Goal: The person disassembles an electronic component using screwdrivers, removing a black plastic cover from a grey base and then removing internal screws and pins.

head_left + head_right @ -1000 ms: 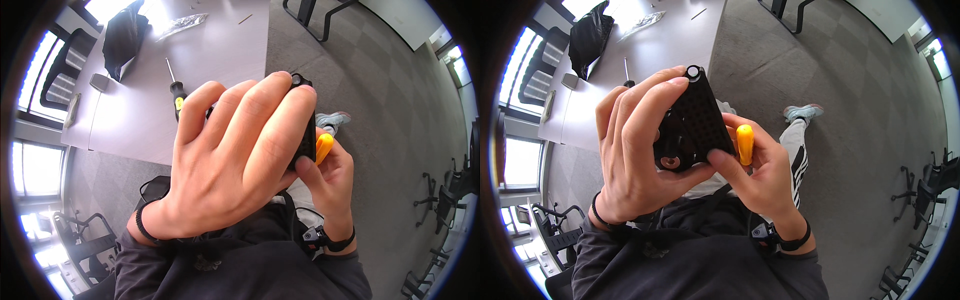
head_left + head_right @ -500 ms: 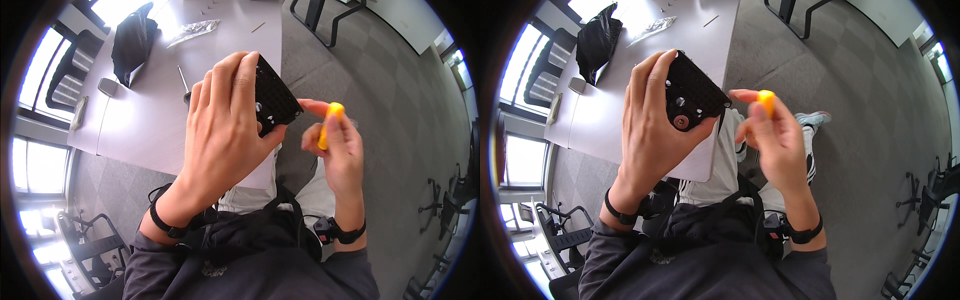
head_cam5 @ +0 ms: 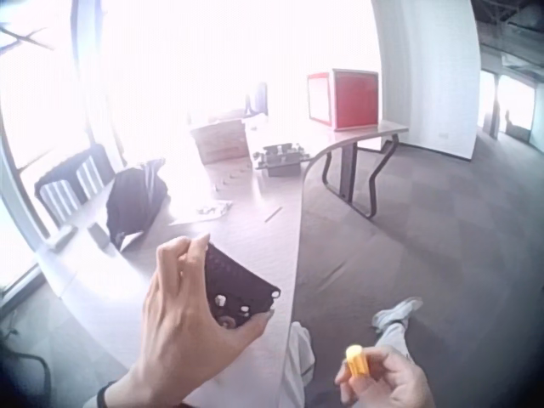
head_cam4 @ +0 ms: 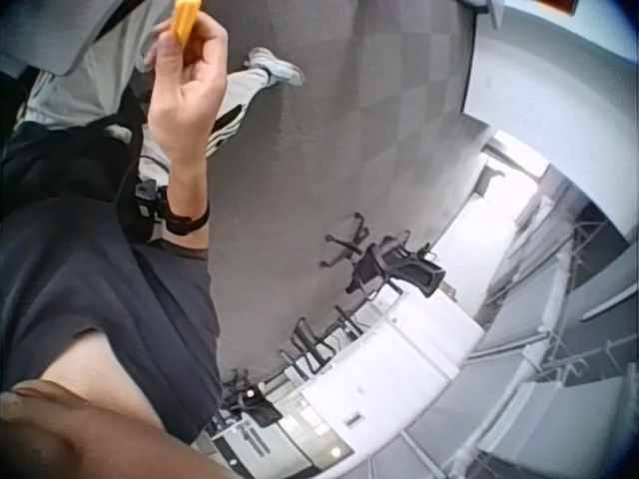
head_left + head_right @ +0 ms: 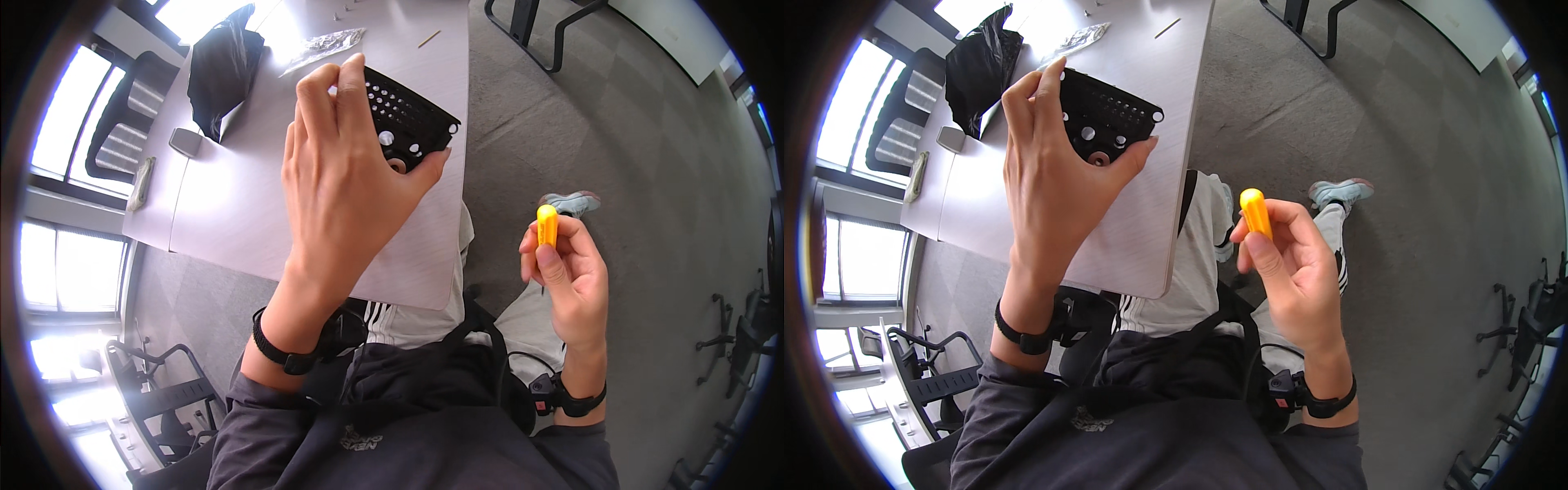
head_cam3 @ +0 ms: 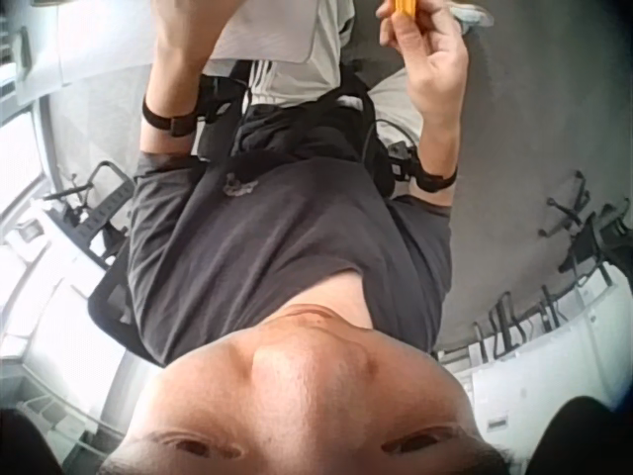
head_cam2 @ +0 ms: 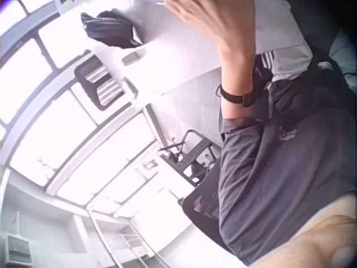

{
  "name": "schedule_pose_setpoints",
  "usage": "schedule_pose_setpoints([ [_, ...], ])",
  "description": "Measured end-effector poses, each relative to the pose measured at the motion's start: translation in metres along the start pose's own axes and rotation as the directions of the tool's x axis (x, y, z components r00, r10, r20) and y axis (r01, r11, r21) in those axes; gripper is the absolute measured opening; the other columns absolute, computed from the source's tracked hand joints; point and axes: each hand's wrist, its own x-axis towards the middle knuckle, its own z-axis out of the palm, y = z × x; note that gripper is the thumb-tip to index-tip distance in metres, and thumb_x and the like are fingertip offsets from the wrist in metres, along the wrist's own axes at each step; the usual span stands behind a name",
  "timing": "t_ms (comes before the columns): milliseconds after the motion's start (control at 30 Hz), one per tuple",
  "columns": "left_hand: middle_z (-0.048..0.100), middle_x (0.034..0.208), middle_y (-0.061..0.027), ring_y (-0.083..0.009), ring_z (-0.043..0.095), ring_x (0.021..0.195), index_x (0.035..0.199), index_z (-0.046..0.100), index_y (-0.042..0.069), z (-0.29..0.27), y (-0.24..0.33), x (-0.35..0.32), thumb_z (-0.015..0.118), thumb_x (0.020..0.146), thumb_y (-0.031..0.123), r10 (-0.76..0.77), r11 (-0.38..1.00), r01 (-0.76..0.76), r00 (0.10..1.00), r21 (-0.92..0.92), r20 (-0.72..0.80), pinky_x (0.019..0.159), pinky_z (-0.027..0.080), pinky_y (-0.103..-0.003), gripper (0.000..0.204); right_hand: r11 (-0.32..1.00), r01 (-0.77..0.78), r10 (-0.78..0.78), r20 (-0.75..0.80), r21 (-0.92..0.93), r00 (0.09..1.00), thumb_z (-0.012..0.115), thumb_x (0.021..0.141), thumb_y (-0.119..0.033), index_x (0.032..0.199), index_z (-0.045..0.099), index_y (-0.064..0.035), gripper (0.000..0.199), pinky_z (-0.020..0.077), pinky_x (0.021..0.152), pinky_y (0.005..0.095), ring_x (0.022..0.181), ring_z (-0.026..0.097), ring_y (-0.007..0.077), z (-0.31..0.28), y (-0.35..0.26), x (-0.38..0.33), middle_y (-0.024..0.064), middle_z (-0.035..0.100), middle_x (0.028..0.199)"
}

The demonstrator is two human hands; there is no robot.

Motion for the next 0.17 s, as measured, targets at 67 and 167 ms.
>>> schedule_pose_setpoints([
  [67,0.042,0.120,-0.0132,-0.0303,0.059,0.096,0.134,0.039,-0.001,-0.003,-0.003,0.004,0.084,0.062,0.034,-0.050,0.998,0.048,0.997,0.027,0.061,0.079,0.053,-0.039,0.092,1.000,-0.020,0.021,0.063,-0.016,0.998,0.057,0.095,-0.015,0.116,0.052,0.0013,0.027,0.0421,0.066,0.0196,0.072,0.052,0.0066,-0.003,-0.004,-0.002,0.0052,0.061,0.093],
  [167,0.033,0.142,-0.0143,-0.0347,0.055,0.112,0.138,0.037,0.000,-0.001,-0.018,0.014,0.080,0.064,0.042,-0.062,0.996,0.052,0.986,0.066,0.157,0.088,0.051,-0.039,0.095,0.987,0.054,-0.054,0.004,-0.150,0.999,0.057,0.095,-0.021,0.113,0.054,0.0008,0.029,0.0362,0.056,0.0183,0.061,0.045,0.0064,0.001,-0.002,-0.006,0.0063,0.058,0.089],
])
